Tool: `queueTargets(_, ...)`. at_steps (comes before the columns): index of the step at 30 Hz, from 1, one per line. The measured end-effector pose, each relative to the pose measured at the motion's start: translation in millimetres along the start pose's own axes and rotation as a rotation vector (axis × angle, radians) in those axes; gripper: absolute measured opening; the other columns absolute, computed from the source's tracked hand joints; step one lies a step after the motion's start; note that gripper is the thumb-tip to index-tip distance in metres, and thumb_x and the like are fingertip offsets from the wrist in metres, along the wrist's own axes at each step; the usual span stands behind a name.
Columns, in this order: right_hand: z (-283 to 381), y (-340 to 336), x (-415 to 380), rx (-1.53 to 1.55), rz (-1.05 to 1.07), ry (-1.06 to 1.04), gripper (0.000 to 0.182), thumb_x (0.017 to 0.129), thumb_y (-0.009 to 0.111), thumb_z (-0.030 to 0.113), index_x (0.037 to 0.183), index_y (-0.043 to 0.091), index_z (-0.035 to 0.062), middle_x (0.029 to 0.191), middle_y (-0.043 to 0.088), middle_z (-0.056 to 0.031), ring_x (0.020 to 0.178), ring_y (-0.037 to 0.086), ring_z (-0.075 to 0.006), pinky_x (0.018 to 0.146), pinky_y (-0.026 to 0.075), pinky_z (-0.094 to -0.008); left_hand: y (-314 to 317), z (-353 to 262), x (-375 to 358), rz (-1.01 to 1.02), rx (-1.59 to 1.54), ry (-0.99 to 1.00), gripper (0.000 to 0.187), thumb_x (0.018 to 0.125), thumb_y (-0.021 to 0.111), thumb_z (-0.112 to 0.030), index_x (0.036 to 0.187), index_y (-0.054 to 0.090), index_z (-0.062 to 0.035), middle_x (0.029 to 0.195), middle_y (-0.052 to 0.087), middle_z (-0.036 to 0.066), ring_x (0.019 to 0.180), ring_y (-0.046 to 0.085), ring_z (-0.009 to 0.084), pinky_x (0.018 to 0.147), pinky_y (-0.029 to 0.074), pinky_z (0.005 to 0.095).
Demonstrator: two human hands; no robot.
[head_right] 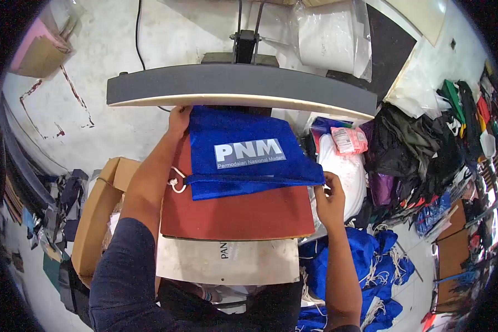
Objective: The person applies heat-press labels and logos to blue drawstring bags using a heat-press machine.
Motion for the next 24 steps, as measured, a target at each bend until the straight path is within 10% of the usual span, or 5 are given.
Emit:
queueTargets(9,-21,-7,-22,-0.029,0.016,-0.083,0.02,0.088,0.066,0.006,0.106,0.062,0.0004,0.103,0.067,-0.0081,0.095,0.061,-0.0147,0.088,0.047,-0.0299,-96,-23,-77,0.085,-0.362,-0.55,0.026,0.091,0.067,-0.029,0.108,0.067,-0.0093,0.096,0.065,0.001,0.089,0.056,0.0126,0.081,0.041,0.0304)
queueTargets(17,-7,-9,-23,-0.36,0.01,-0.368,0.022,0.082,0.064,0.0,0.104,0.064,0.0009,0.106,0.068,-0.0144,0.101,0.063,-0.0227,0.088,0.049,-0.0351,-131,-58,-156,0.161,-0.667,-0.197,0.015,0.093,0.066,-0.024,0.1,0.068,-0.0107,0.091,0.066,-0.002,0.089,0.057,0.0088,0.083,0.039,0.0268)
queueTargets(21,-46,-39,12,-0.079,0.696,0.196,0.051,0.076,0.067,-0.001,0.124,0.053,0.0039,0.104,0.069,-0.0089,0.096,0.067,-0.0231,0.083,0.052,-0.0373,-119,-65,-166,0.16,-0.572,-0.189,0.015,0.094,0.065,-0.022,0.103,0.066,-0.0095,0.093,0.067,0.0,0.088,0.06,0.0103,0.083,0.043,0.0275)
queueTargets(24,-33,-39,51,0.237,0.579,0.547,0.06,0.087,0.063,0.046,0.131,0.049,0.006,0.104,0.068,-0.0137,0.088,0.068,-0.0225,0.078,0.054,-0.0369,-122,-63,-168,0.113,-0.625,-0.217,0.015,0.094,0.066,-0.02,0.103,0.066,-0.0084,0.093,0.067,0.0,0.087,0.06,0.0108,0.082,0.045,0.0279)
Point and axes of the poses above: each hand's wrist, its own x-axis towards the middle knuckle, its own y-axis out of the palm, z = x × y, the point moved 2 cm from there along x, towards the middle knuckle
